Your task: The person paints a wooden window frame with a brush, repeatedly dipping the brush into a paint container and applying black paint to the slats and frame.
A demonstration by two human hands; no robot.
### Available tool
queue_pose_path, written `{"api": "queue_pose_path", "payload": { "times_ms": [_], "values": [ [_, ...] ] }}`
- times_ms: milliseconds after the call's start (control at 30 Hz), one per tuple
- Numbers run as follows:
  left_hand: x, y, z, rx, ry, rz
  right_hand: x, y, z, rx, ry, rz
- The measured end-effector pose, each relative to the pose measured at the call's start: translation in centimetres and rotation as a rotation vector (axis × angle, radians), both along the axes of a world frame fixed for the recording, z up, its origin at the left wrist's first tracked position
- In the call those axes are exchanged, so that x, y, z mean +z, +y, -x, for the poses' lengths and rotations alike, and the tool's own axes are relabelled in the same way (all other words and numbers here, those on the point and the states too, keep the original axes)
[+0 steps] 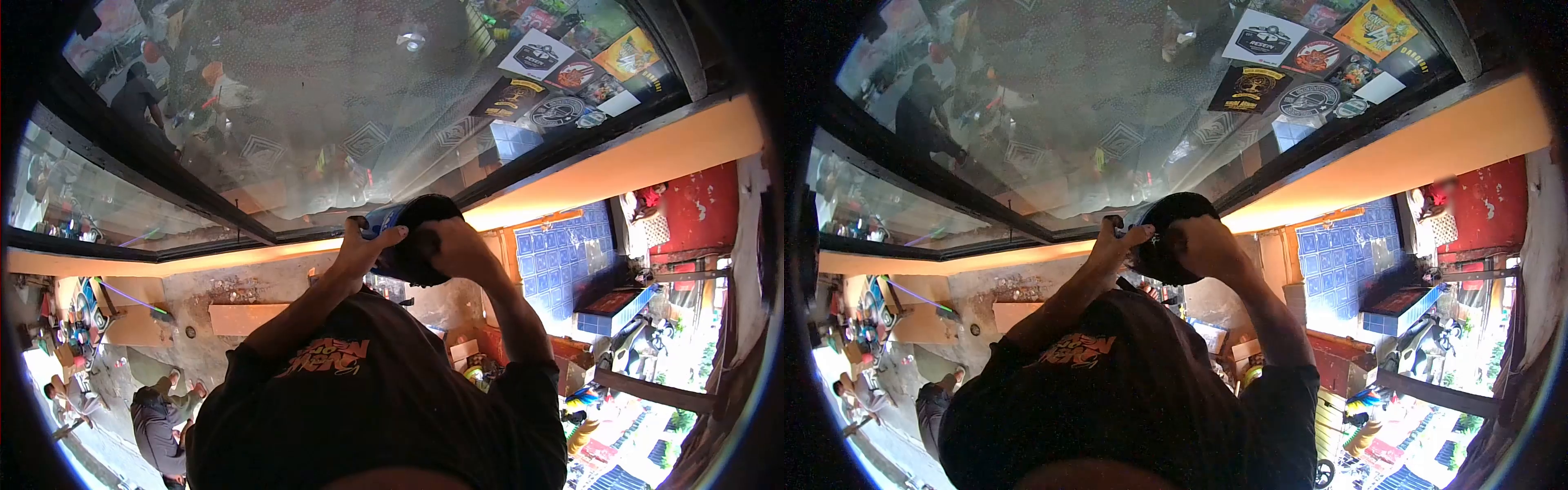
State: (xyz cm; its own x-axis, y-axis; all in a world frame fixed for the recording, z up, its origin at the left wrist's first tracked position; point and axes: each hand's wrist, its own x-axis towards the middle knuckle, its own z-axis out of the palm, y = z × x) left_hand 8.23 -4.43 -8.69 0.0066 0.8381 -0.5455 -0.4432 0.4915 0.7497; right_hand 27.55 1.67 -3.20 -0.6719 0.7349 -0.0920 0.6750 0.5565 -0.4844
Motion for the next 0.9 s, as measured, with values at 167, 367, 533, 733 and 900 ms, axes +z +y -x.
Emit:
{"api": "queue_pose_path", "payload": {
  "times_ms": [167, 367, 533, 733, 900],
  "values": [
    [1.6, 0.4, 0.2, -0.027, 0.024, -0.006, -0.1, -0.9, 0.1, -0.03, -0.111, 0.045],
    [-0.4, 0.8, 0.3, -0.062, -0.037, -0.078, 3.0, -1.0, -0.2, -0.234, 0.098, 0.027],
    [-0.3, 0.8, 0.5, -0.07, -0.089, -0.072, 1.5, -1.6, 0.5, -0.271, -0.111, -0.084],
    [0.7, 0.5, 1.7, -0.101, -0.055, -0.053, 0.2, -1.5, 2.1, -0.182, -0.271, -0.023],
    [0.8, 0.3, 2.3, -0.008, -0.089, -0.084, 4.1, -0.6, 3.2, -0.257, -0.186, -0.095]
  ]
}}
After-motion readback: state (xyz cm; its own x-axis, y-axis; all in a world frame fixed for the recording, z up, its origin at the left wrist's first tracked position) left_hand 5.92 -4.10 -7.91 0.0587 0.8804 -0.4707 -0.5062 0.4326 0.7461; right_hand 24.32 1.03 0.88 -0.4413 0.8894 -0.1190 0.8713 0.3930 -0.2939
